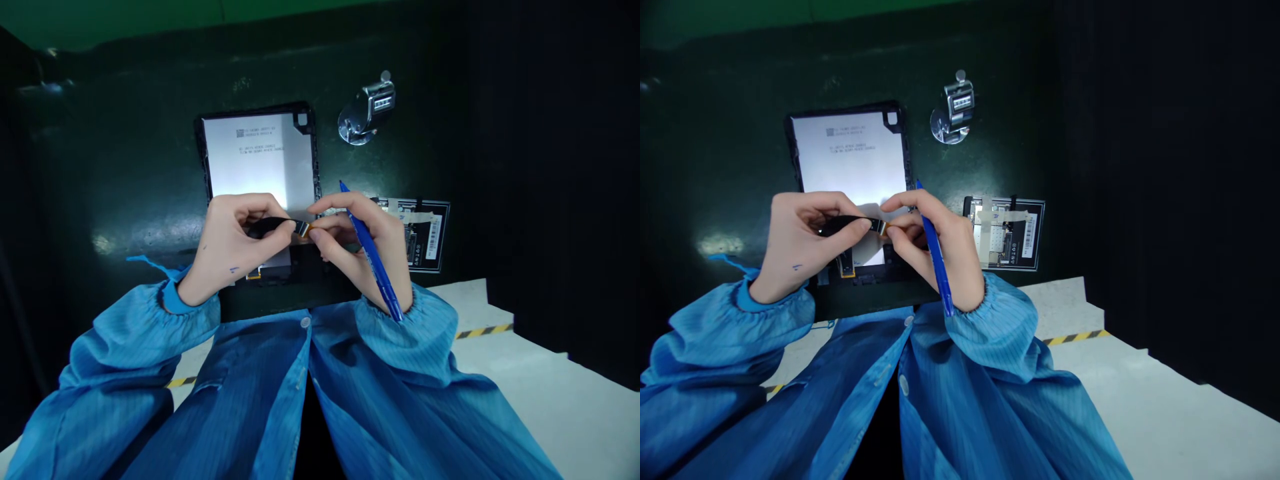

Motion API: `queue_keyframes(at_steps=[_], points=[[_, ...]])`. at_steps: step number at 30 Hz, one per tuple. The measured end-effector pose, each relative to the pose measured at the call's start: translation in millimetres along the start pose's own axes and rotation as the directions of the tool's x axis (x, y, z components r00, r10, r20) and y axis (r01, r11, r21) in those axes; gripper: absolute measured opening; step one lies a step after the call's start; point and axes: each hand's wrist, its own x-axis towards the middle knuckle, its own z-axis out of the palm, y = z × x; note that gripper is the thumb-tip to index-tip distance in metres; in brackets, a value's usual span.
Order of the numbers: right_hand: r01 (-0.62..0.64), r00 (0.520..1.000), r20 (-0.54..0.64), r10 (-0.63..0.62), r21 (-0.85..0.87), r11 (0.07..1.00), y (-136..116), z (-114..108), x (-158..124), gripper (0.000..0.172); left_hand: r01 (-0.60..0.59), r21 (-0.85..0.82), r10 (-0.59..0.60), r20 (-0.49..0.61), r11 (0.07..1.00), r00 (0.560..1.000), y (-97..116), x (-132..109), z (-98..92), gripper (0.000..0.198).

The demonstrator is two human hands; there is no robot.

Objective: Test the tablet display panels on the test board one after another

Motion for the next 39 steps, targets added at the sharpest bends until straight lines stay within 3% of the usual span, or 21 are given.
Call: queue_keyframes(at_steps=[6,13,17,25,33,39], points=[[0.018,1.0,-0.023,-0.02,-0.098,0.995,-0.1,1.8,-1.5,0.018,-0.012,0.03,0.013,-0.021,0.999,1.0,-1.5,-2.1,3.2,0.016],[0.014,1.0,-0.025,-0.017,-0.124,0.992,0.1,4.8,-2.9,0.018,0.014,-0.112,0.0,0.118,0.994,0.993,-4.3,-0.8,2.2,0.016],[-0.005,1.0,-0.014,0.004,-0.055,0.998,-1.2,2.8,-2.5,0.017,0.034,-0.203,-0.021,0.063,0.979,0.998,-7.3,0.9,-1.0,0.017],[-0.005,1.0,-0.023,0.005,-0.001,1.0,-5.0,1.5,-2.0,0.016,0.025,-0.237,-0.006,0.081,0.971,0.997,-5.8,1.4,-0.2,0.019],[-0.011,0.999,-0.051,0.01,-0.021,1.0,-5.6,2.2,-3.3,0.015,0.05,-0.133,-0.043,0.058,0.99,0.997,-2.3,0.1,2.5,0.016],[0.026,0.998,-0.054,-0.027,-0.019,0.999,-2.8,3.8,-2.1,0.014,0.034,-0.151,-0.031,0.026,0.988,0.999,-4.6,0.2,7.1,0.017]])
